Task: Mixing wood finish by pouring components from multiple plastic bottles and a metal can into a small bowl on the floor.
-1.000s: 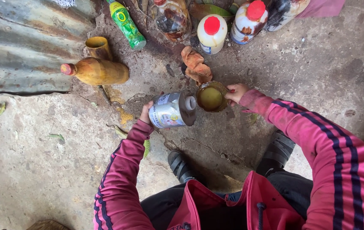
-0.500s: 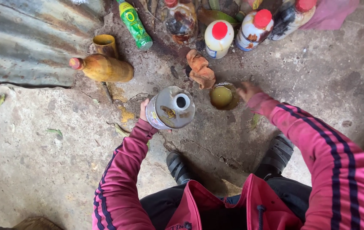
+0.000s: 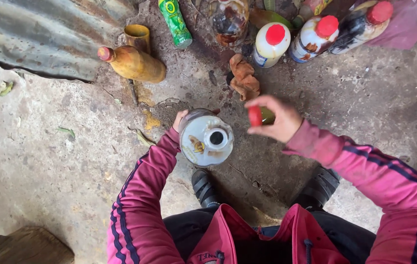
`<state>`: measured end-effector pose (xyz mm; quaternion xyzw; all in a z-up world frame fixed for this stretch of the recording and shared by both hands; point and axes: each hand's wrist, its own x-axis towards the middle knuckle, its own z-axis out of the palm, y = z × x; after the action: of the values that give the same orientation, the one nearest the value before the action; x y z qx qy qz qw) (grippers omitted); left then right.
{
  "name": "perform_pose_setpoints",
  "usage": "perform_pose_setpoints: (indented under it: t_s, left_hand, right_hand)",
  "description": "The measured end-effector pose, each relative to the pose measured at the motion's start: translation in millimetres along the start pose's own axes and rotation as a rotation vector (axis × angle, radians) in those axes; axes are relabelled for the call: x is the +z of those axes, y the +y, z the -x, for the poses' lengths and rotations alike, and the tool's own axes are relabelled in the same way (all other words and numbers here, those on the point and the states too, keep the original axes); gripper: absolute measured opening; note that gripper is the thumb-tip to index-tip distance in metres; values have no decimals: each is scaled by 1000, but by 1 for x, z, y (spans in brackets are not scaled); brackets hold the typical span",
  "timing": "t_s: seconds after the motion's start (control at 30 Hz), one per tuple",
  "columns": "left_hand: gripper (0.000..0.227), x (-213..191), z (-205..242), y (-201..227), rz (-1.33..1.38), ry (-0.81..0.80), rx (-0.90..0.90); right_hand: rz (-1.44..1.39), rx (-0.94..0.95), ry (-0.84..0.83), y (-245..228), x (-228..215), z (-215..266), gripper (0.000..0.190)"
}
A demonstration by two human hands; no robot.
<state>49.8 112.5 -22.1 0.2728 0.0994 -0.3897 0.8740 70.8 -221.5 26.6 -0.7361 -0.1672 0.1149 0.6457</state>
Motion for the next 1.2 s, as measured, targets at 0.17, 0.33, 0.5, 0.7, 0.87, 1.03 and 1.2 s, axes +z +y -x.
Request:
perform_pose_setpoints:
  t_s: [0.17,0.33,0.5,0.7,0.87,1.03,1.2]
  left_hand:
    - [82,-41,-14,-29,77,136,34]
    - [90,-100,-30,-30,205,147,-294]
    - [79,-45,-27,-45,218,200,-170]
    - [80,-46,-29,-42,200,302,-184]
    - [67,-18,-21,-44,131,384,-49]
    - [89,-62,-36,-40,232,136,-318]
    - [87,-51,-36,-43,214,174,-313]
  right_hand:
    - [433,-366,-150,-20,9,2,62]
    - [633,-562,-175,-17,7,1,52]
    - [672,-535,-202,-8,6,2,55]
    - [747,-538,-223,-4,2,3,55]
    - [758,-567,-188,1,2,3,52]
    - [199,-173,-116,57,-14,3,29]
    - [334,-274,-136,41,-17,-2,16]
